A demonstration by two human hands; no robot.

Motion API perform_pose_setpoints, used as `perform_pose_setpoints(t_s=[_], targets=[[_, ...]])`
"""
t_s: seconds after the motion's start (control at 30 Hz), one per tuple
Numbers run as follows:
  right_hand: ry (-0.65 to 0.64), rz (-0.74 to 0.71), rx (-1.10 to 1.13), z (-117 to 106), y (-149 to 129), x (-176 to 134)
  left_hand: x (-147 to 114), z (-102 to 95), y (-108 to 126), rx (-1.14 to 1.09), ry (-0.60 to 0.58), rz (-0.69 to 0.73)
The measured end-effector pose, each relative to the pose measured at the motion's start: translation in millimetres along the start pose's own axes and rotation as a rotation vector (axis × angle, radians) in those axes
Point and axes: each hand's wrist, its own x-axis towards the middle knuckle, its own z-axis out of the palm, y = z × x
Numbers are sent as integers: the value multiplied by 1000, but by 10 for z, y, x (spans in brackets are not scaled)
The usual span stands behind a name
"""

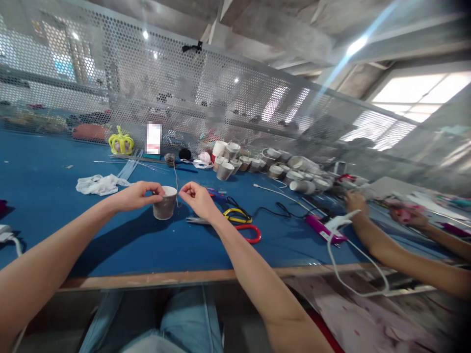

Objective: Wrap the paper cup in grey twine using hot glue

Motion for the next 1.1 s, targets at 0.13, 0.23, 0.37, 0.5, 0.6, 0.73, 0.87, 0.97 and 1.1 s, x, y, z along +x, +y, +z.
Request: perform_pose_setpoints(t_s=[0.13, 0.23, 0.37, 0.5, 0.6, 0.73, 0.87, 0.97, 1.1], targets=[[-31, -40, -12, 14, 14, 17, 1, -15, -16, -3, -14, 4], [-60, -83, -31, 10, 32, 23, 2, -25, -28, -9, -26, 15], [-93, -91, -77, 0, 44, 26, -1, -25, -32, -19, -21, 11], [-93, -84, -97, -1, 24, 11, -10, -23, -6, -31, 36, -10], [-97, -105, -106, 9, 10, -6, -12, -36, -7, -26, 82, -13], [-97, -117, -136, 35, -3, -17, -4, -67, -69, -6, 116, -18], [-81, -114, -171, 62, -29, -14, 3, -89, -119, 12, 131, -41], [-69, -110, -192, 77, -43, -13, 4, -98, -108, 43, 152, -47], [-47, -110, -203, 87, -41, -17, 4, -111, -85, 39, 347, -62]])
